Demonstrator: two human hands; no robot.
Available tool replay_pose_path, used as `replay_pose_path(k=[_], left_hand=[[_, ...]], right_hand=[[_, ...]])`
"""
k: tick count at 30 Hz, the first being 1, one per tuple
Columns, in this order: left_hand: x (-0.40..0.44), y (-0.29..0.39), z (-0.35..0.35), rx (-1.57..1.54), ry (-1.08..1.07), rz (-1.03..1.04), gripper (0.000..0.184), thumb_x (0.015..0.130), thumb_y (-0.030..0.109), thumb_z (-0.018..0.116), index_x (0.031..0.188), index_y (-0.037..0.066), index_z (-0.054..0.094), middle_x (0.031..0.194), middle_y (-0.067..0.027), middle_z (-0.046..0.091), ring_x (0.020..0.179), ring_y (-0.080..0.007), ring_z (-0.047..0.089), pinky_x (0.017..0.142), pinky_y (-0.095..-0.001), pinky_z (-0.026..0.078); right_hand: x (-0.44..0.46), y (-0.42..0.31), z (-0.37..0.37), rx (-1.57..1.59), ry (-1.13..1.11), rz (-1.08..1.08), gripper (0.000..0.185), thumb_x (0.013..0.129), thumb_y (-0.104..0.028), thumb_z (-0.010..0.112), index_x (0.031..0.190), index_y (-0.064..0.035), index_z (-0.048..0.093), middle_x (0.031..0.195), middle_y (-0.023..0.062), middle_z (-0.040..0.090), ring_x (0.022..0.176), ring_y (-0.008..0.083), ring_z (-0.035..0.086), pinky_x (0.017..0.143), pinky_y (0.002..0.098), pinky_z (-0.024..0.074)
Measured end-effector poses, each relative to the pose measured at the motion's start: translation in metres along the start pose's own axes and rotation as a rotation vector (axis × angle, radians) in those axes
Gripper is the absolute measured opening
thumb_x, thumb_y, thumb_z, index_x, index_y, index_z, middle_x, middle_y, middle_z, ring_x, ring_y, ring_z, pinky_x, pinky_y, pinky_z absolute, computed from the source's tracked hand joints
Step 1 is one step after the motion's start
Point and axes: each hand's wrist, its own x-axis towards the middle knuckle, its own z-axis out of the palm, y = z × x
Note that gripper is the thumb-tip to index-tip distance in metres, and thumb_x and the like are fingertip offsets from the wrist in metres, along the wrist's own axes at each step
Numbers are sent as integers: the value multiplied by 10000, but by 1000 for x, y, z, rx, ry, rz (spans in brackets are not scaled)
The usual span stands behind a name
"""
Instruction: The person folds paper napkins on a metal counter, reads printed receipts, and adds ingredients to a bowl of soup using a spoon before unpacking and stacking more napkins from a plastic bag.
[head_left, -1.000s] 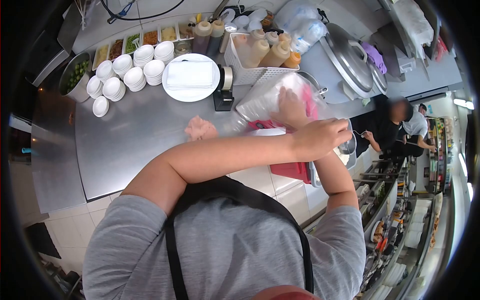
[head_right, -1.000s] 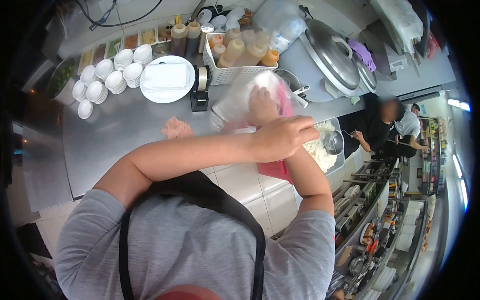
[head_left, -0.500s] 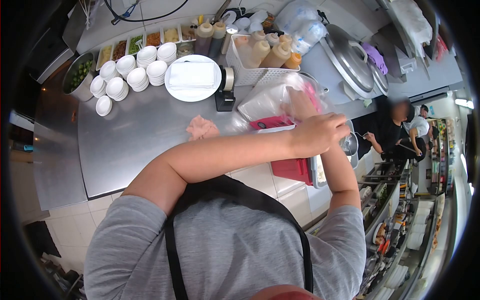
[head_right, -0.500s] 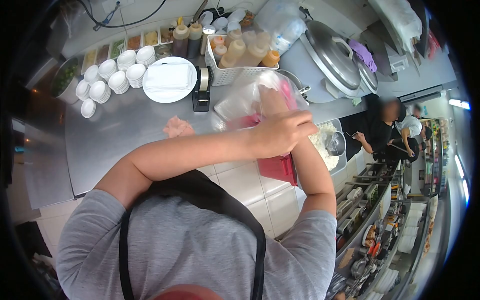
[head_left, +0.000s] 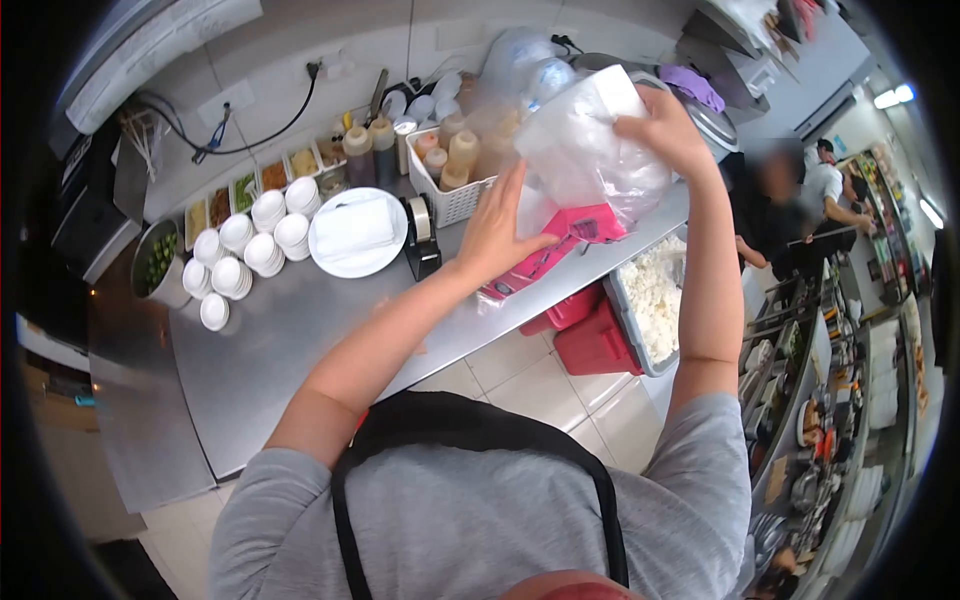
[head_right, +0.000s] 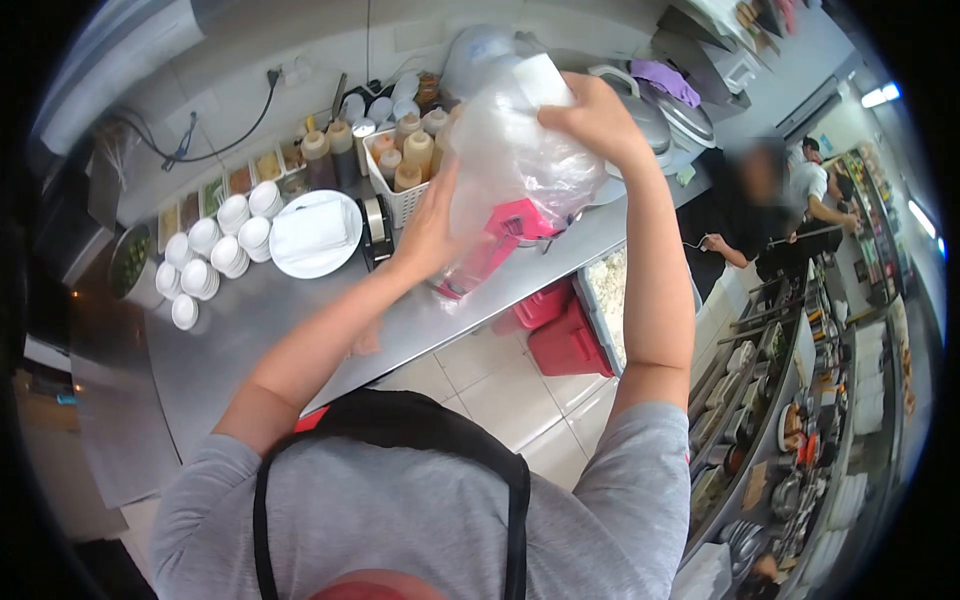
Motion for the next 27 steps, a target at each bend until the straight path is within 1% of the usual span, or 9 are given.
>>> replay_pose_path(k=[3,5,12,14,18,21,23,24,27], left_hand=[[-15,-27,21,84,-101,16,898,699,286,727,1373,4,206,1355,-242,315,1218,-393,357,1002,-427,322],[-19,-35,25,189,-270,-106,843,735,273,696,1375,15,211,1365,-242,306,1234,-390,342,1012,-422,311],[-30,-80,35,136,-372,-300,828,749,339,678,1369,18,232,1361,-258,307,1248,-380,332,1037,-399,285],[-30,-81,41,113,-32,-199,862,730,397,684,1370,28,240,1377,-254,276,1267,-381,302,1046,-403,270],[-9,-6,21,-11,158,60,877,725,417,689,1372,32,241,1408,-241,219,1297,-386,247,1049,-412,259],[-2,14,30,-22,202,163,829,700,288,714,1374,85,276,1401,-215,227,1250,-394,294,1029,-427,275],[8,6,32,215,66,111,766,679,73,655,1365,198,337,1286,-182,351,1117,-364,414,916,-415,398],[13,-1,33,219,68,101,766,679,73,655,1365,198,337,1286,-182,351,1117,-364,414,916,-415,398],[30,-31,46,256,-45,92,801,658,-100,499,1330,321,394,1055,-153,434,867,-311,542,634,-375,505]], right_hand=[[-7,-9,-15,40,66,-53,404,652,-159,614,996,53,604,815,121,644,710,178,616,681,293,478],[-14,-18,-21,-50,81,-112,385,671,-127,606,1017,39,579,832,64,613,719,128,568,682,262,453],[-8,-19,-45,1,149,-109,365,684,-119,600,1010,45,595,812,53,616,694,98,560,653,235,445],[5,-11,-40,8,236,-126,366,687,-124,604,1015,38,602,804,49,617,675,95,555,634,235,443],[22,-6,-26,82,268,-168,378,690,-129,610,1030,37,600,807,49,619,672,98,555,634,237,445],[28,-8,-17,126,232,-201,363,699,-141,616,1016,36,602,812,53,623,677,97,556,642,237,446],[29,-15,-20,58,229,-222,342,710,-152,615,998,32,605,813,61,626,679,102,559,641,238,442],[23,-27,-22,62,219,-223,342,710,-152,615,998,32,605,813,61,626,679,102,559,641,238,442],[9,-42,-25,-1,406,-248,287,654,-54,607,923,44,597,766,94,626,701,149,583,654,281,467]])
